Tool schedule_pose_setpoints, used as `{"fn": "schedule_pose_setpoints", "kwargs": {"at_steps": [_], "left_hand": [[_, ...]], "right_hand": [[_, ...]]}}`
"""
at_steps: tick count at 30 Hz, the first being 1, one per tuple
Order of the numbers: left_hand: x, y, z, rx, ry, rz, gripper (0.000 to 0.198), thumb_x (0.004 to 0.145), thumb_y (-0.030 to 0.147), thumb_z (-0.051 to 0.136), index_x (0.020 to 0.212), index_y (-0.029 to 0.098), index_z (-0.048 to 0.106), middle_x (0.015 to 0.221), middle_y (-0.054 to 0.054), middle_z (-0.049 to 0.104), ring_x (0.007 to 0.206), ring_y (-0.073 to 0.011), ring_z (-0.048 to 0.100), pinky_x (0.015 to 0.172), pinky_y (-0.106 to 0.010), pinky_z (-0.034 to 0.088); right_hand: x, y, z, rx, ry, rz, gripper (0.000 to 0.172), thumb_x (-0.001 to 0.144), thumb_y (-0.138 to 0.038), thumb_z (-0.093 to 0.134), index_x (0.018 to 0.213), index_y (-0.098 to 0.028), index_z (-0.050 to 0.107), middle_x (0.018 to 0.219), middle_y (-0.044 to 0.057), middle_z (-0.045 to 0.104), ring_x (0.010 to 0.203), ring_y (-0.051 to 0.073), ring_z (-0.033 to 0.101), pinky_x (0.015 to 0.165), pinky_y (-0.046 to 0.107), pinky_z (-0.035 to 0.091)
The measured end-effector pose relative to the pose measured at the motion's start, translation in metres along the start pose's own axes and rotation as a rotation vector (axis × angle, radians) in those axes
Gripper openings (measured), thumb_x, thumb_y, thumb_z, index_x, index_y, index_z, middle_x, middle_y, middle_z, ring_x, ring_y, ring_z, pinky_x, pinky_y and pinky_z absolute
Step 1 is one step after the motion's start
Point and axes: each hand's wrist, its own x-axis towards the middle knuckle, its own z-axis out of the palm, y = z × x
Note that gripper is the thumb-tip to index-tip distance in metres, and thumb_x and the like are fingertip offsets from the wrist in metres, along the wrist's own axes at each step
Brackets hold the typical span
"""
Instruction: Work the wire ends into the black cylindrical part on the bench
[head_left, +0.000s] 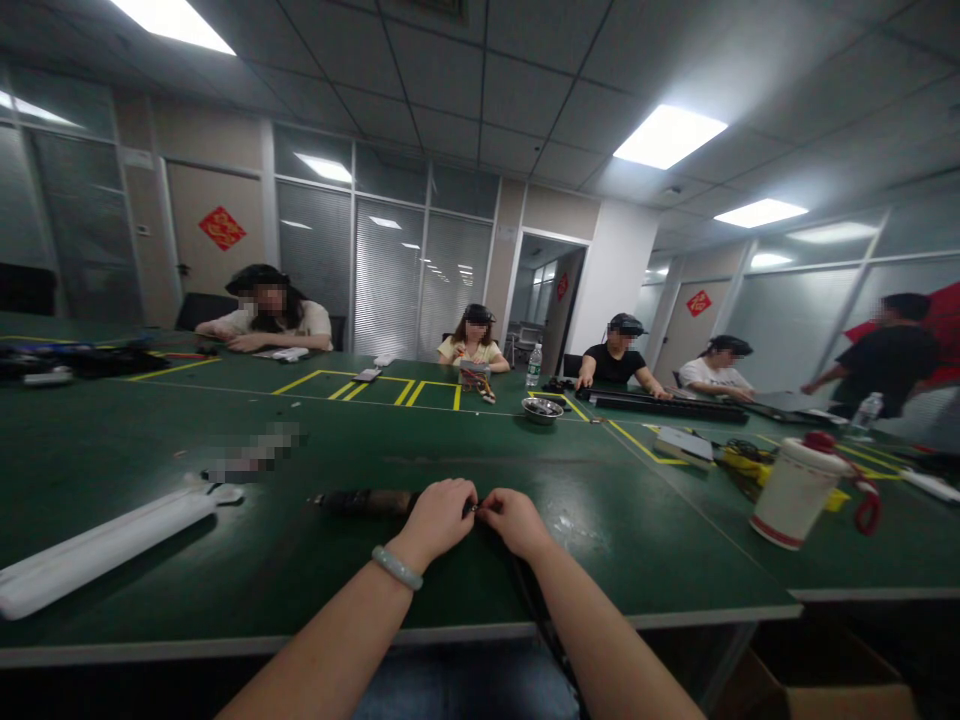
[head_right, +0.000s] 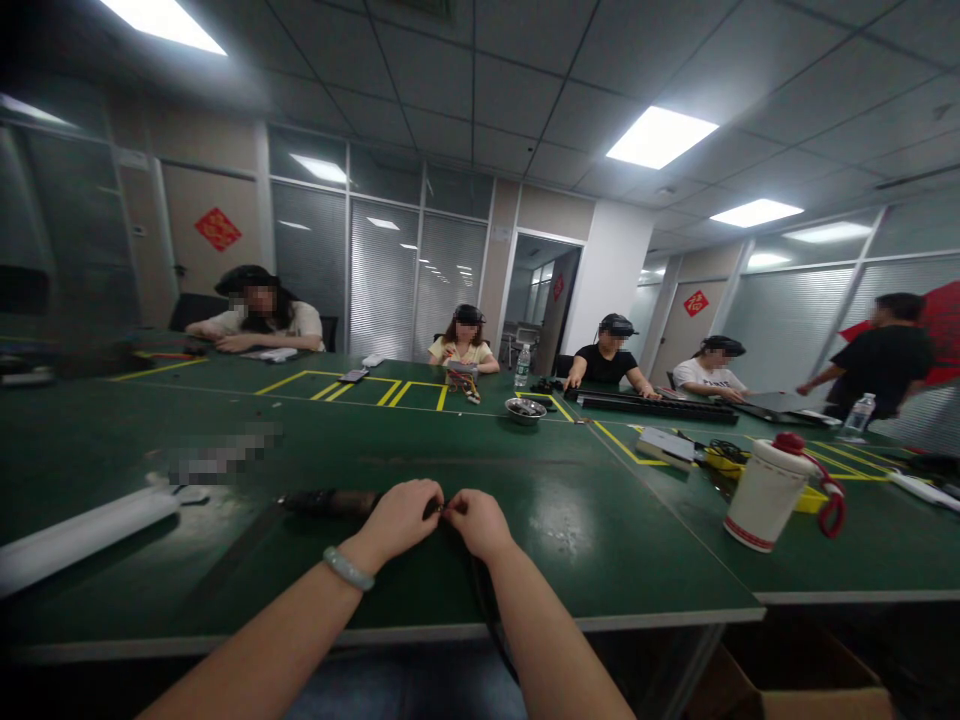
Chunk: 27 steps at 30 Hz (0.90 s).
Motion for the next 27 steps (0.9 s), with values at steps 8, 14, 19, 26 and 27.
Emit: {"fn": "schedule_pose_setpoints", "kwargs": {"at_steps": [8,14,19,26,27], "left_hand": [[-0.0002,0.0,-0.0003,-0.012,-0.012,0.002,0.012,0.082,0.016,0.052,0.089,0.021,0.06,0.094,-0.004,0.064,0.091,-0.019,0.057,0.082,-0.032,0.04],[-0.0002,-0.0022,0.001,-0.022,-0.012,0.0,0.012,0.081,0.017,0.054,0.092,0.021,0.058,0.095,-0.003,0.063,0.091,-0.0186,0.058,0.083,-0.031,0.04],[0.0008,-0.0041,0.0035,-0.018,0.007,0.018,0.008,0.081,0.017,0.055,0.087,0.021,0.059,0.091,-0.003,0.063,0.089,-0.019,0.057,0.082,-0.031,0.04],[0.0014,-0.0058,0.0048,-0.019,-0.008,0.036,0.012,0.081,0.014,0.053,0.088,0.022,0.06,0.092,-0.003,0.063,0.089,-0.018,0.057,0.083,-0.03,0.039],[0.0014,-0.0058,0.0048,-0.024,-0.008,0.035,0.012,0.081,0.015,0.053,0.088,0.022,0.06,0.093,-0.003,0.063,0.09,-0.018,0.057,0.083,-0.03,0.039]], "right_hand": [[-0.0012,-0.0003,-0.0004,0.02,-0.011,0.018,0.012,0.079,-0.03,0.063,0.078,-0.02,0.068,0.076,0.0,0.067,0.066,0.011,0.055,0.058,0.021,0.036],[-0.0003,-0.0004,0.0003,0.011,-0.022,0.03,0.012,0.079,-0.03,0.063,0.079,-0.02,0.069,0.076,0.0,0.067,0.066,0.011,0.056,0.058,0.021,0.036],[-0.0005,-0.0012,-0.0001,-0.015,-0.01,0.01,0.012,0.079,-0.031,0.063,0.079,-0.02,0.069,0.077,0.0,0.067,0.069,0.012,0.056,0.06,0.021,0.037],[-0.0011,-0.0017,-0.0002,-0.002,-0.016,0.018,0.014,0.08,-0.032,0.063,0.08,-0.02,0.069,0.075,0.0,0.067,0.066,0.012,0.056,0.059,0.021,0.036],[-0.0011,-0.0015,0.0001,0.002,-0.017,0.018,0.014,0.08,-0.032,0.063,0.08,-0.02,0.069,0.074,0.0,0.067,0.066,0.012,0.056,0.059,0.021,0.036]]}}
